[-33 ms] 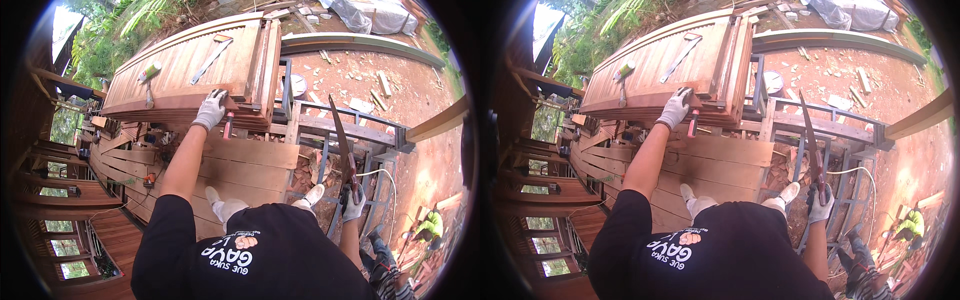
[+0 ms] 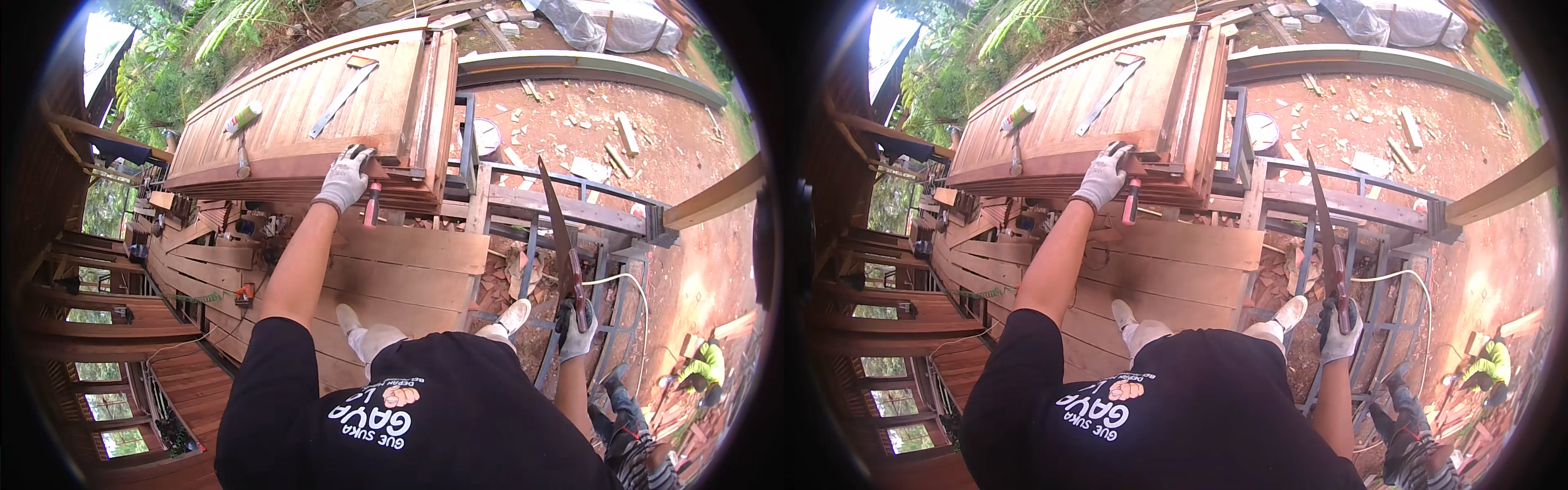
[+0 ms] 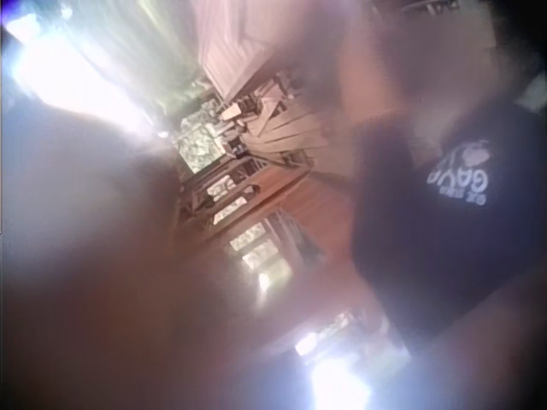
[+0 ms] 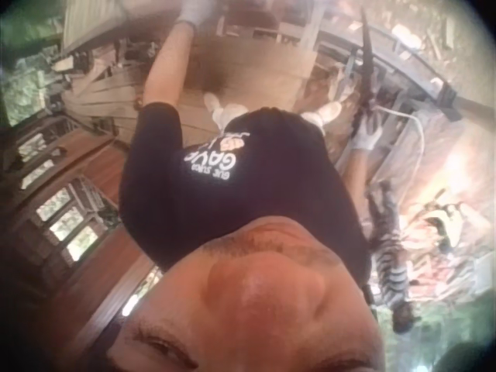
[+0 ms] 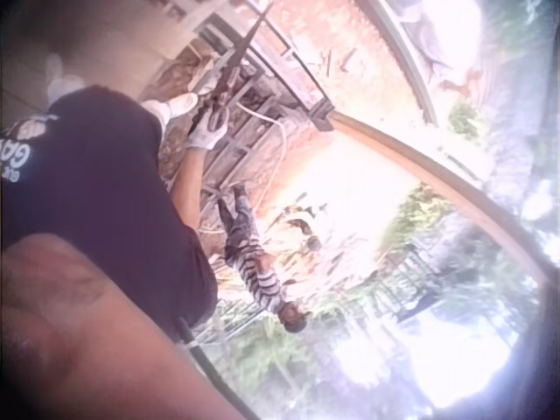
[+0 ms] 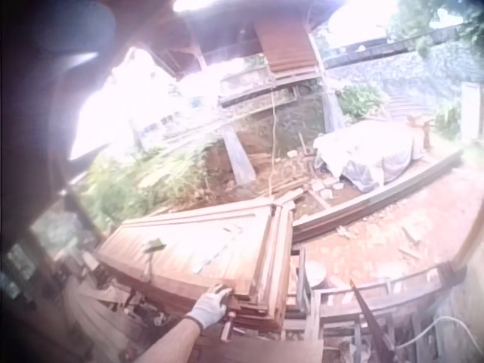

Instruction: The person marks a wooden plank with a square and pencil, then uses an angle grinder to smooth the plank's edge. They later use a hand saw to cut the plank along a marked line.

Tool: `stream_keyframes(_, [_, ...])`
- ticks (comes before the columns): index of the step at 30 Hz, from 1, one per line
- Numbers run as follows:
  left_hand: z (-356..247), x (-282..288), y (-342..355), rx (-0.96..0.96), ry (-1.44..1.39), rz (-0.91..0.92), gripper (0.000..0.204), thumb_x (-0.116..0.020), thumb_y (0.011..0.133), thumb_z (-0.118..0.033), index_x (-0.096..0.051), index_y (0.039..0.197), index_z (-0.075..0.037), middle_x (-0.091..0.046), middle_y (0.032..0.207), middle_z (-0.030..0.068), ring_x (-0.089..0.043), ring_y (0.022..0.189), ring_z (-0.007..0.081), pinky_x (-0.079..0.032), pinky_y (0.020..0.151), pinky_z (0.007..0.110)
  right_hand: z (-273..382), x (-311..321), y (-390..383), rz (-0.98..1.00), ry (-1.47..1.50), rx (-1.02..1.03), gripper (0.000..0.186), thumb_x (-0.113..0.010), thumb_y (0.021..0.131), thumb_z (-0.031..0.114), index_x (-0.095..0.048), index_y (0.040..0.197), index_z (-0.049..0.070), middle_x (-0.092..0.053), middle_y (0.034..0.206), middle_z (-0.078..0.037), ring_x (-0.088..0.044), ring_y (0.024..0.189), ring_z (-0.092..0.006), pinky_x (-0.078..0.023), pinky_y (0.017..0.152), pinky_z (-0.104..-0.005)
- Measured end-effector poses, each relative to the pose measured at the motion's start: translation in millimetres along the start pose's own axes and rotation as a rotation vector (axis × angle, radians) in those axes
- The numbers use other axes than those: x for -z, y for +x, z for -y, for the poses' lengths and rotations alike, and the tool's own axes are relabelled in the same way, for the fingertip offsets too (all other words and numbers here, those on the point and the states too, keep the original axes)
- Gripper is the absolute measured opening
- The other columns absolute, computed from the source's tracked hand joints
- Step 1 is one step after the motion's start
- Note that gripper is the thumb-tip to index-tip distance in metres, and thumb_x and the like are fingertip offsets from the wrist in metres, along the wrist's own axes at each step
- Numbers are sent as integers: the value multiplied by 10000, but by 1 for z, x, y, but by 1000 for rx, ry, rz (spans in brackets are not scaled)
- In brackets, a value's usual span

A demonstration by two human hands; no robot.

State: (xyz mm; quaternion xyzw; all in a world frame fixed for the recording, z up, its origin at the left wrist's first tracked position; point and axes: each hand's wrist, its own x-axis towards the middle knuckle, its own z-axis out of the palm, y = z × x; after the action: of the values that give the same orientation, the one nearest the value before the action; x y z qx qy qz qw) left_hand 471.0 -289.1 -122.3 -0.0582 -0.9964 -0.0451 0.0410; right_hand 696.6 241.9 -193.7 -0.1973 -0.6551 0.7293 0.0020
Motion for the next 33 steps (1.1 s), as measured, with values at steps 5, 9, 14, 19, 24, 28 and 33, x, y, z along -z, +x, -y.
stream_keyframes(5, [-34,23,31,-58,163,196,301,-612,818,-130,-649,1117,-141,-615,1222,101,-524,1223,325,-404,1056,458,-25,-1,12,-47,42,-53,140,-664,938,122,-629,1048,42,-633,735,-20,-583,556,-97,-466,471,-250])
stream_keyframes(9, [-65,11,-7,-300,-90,285,178,-564,774,-79,-717,859,-112,-697,982,71,-624,1059,267,-400,1066,449,-42,10,7,-99,17,-69,143,-663,935,112,-626,1052,38,-636,736,-25,-588,557,-102,-464,463,-250])
stream_keyframes(14, [-89,29,-47,70,-656,195,240,-564,839,-67,-715,1025,-74,-728,1012,102,-683,998,252,-486,979,381,-71,37,8,-182,31,-180,150,-686,920,130,-634,1036,51,-615,696,-12,-557,516,-96,-434,445,-247])
stream_keyframes(19, [4,9,7,220,-60,-172,335,-593,930,-239,-634,1223,-82,-607,1276,178,-585,1151,366,-462,1007,427,-81,35,21,-267,84,-274,148,-702,910,157,-631,994,59,-587,655,-6,-527,483,-98,-407,429,-252])
stream_keyframes(24, [31,-4,63,24,-377,289,280,-555,883,-101,-689,1122,-46,-712,1071,163,-646,1051,327,-471,999,389,-99,31,27,-291,165,-336,154,-703,907,170,-627,984,61,-587,658,-9,-517,473,-108,-406,433,-257])
stream_keyframes(28, [40,3,70,279,-1198,-286,349,-522,837,-49,-686,1128,52,-713,1096,124,-660,1016,211,-491,959,326,-107,31,12,-296,153,-352,153,-700,907,178,-623,973,64,-587,659,-14,-517,476,-111,-403,438,-256])
stream_keyframes(33, [58,-22,55,526,-445,-222,287,-568,932,-183,-701,1177,-113,-717,1087,143,-684,1011,228,-514,899,324,-127,42,6,-384,165,-374,137,-688,913,160,-618,964,55,-574,649,-11,-511,477,-112,-396,439,-258])
